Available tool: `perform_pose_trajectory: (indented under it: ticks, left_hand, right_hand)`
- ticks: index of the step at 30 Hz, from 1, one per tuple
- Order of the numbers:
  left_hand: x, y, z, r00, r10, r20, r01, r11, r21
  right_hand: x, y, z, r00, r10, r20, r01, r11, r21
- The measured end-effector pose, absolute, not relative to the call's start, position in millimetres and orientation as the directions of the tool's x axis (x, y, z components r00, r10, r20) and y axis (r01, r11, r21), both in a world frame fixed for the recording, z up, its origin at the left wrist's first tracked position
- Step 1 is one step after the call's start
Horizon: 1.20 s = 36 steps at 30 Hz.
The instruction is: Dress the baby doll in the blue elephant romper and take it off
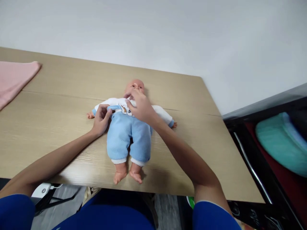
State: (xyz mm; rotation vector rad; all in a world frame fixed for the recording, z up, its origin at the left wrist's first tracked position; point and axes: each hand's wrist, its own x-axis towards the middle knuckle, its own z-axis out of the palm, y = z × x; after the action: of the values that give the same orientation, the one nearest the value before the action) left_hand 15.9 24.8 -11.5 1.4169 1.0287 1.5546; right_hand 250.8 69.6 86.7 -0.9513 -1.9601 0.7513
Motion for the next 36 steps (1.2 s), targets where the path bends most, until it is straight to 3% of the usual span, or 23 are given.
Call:
perform_pose_trajectory:
  ticks: [5, 9, 11, 14, 17, 21, 23, 26, 29, 32, 36]
  left_hand:
    - [15, 18, -14, -0.076, 0.906, 0.417, 0.024, -0.417, 0.909]
    - [15, 15, -14, -0.065, 0.902, 0.426, 0.045, -0.424, 0.905]
    - [15, 15, -15, -0.067, 0.906, 0.417, 0.034, -0.416, 0.909]
    - [15, 14, -19, -0.053, 0.896, 0.442, 0.016, -0.442, 0.897]
    - [12, 10, -24, -0.025, 0.856, 0.517, 0.073, -0.514, 0.855]
    - [7, 2, -31, -0.09, 0.718, 0.69, 0.298, -0.641, 0.707]
    - [6, 0, -34, -0.15, 0.614, 0.775, 0.368, -0.693, 0.62]
    - [8, 1, -36, -0.156, 0.571, 0.806, 0.281, -0.757, 0.59]
    - [13, 5, -36, -0.225, 0.684, 0.694, 0.101, -0.692, 0.715]
    - [16, 11, -31, -0.364, 0.816, 0.449, -0.008, -0.484, 0.875]
    - [13, 17, -22, -0.368, 0.874, 0.317, -0.062, -0.363, 0.93]
  right_hand:
    - [185, 158, 90, -0.856, 0.49, 0.164, 0.283, 0.711, -0.643]
    - [138, 180, 65, -0.944, 0.323, -0.073, 0.302, 0.749, -0.59]
    - [129, 177, 57, -0.942, 0.323, -0.093, 0.317, 0.76, -0.568]
    - [137, 169, 56, -0.933, 0.359, -0.001, 0.29, 0.75, -0.594]
    - [158, 167, 61, -0.874, 0.461, 0.152, 0.221, 0.657, -0.721]
    - [182, 172, 63, -0.852, 0.493, 0.178, 0.118, 0.512, -0.851]
    - [190, 173, 62, -0.859, 0.468, 0.207, 0.078, 0.52, -0.851]
    - [197, 168, 64, -0.855, 0.452, 0.254, 0.078, 0.597, -0.798]
    - [205, 152, 70, -0.851, 0.457, 0.26, 0.138, 0.672, -0.728]
    - [219, 126, 79, -0.818, 0.504, 0.277, 0.194, 0.695, -0.693]
    - [234, 87, 86, -0.733, 0.641, 0.229, 0.35, 0.644, -0.681]
